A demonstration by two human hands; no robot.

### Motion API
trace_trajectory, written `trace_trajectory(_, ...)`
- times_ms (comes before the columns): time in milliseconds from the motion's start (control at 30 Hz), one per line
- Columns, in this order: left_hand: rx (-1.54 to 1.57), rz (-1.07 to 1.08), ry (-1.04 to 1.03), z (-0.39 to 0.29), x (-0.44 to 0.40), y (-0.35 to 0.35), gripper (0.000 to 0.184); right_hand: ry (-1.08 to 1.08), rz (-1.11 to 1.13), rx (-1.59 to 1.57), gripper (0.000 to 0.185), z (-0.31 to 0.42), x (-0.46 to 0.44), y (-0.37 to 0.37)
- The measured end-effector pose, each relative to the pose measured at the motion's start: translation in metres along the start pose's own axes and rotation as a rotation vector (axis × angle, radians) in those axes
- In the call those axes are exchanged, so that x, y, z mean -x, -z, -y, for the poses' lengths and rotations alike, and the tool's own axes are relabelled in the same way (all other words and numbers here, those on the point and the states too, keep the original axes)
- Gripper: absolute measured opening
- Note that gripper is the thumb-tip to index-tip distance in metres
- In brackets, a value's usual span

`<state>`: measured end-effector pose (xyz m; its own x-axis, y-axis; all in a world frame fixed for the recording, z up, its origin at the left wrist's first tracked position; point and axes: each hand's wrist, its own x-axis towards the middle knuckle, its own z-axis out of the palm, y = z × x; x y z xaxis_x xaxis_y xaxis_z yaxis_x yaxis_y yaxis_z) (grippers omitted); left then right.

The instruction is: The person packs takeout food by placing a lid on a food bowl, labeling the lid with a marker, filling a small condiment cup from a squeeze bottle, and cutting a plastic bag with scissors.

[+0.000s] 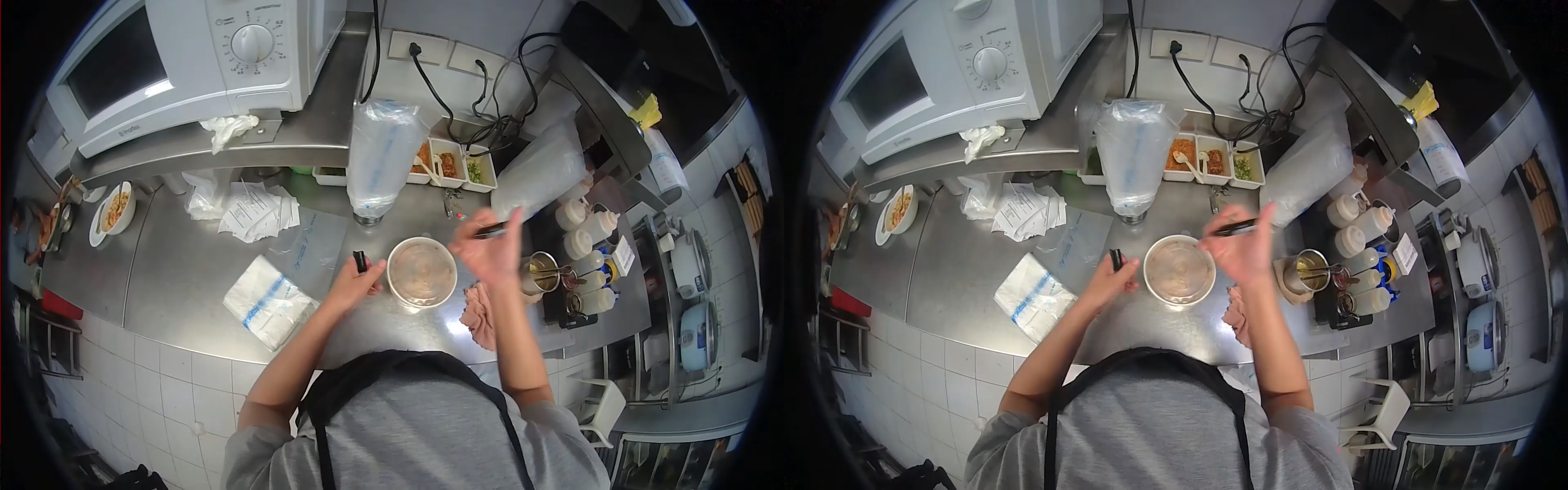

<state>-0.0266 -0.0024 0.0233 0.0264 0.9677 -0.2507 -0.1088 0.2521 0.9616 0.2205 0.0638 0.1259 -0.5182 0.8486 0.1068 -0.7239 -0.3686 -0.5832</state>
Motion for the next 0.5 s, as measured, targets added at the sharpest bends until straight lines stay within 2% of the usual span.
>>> trace_trajectory(33,0.051,0.024,0.027,0.005,-0.004,-0.002,0.039,-0.036,-0.122,0.099,0.064,-0.022,-0.006,0.019)
trace_trajectory(100,0.152,0.08,0.084,0.015,-0.008,-0.01,0.042,-0.077,-0.194,0.24,0.058,-0.053,-0.012,0.042)
trace_trajectory(200,0.17,0.084,0.058,0.026,-0.013,-0.013,0.041,0.075,-0.361,0.433,0.035,-0.071,-0.011,0.016)
trace_trajectory(300,0.171,0.06,0.063,0.027,-0.01,-0.016,0.037,0.001,-0.195,0.965,0.017,-0.067,-0.006,0.037)
trace_trajectory(333,0.169,0.047,0.06,0.025,-0.01,-0.016,0.035,0.02,-0.231,1.076,0.019,-0.069,-0.005,0.035)
trace_trajectory(467,0.209,0.077,0.064,0.026,-0.011,-0.014,0.034,0.118,-0.244,1.088,0.03,-0.081,-0.003,0.041)
trace_trajectory(500,0.217,0.081,0.064,0.027,-0.012,-0.014,0.034,0.111,-0.25,1.078,0.028,-0.082,-0.002,0.04)
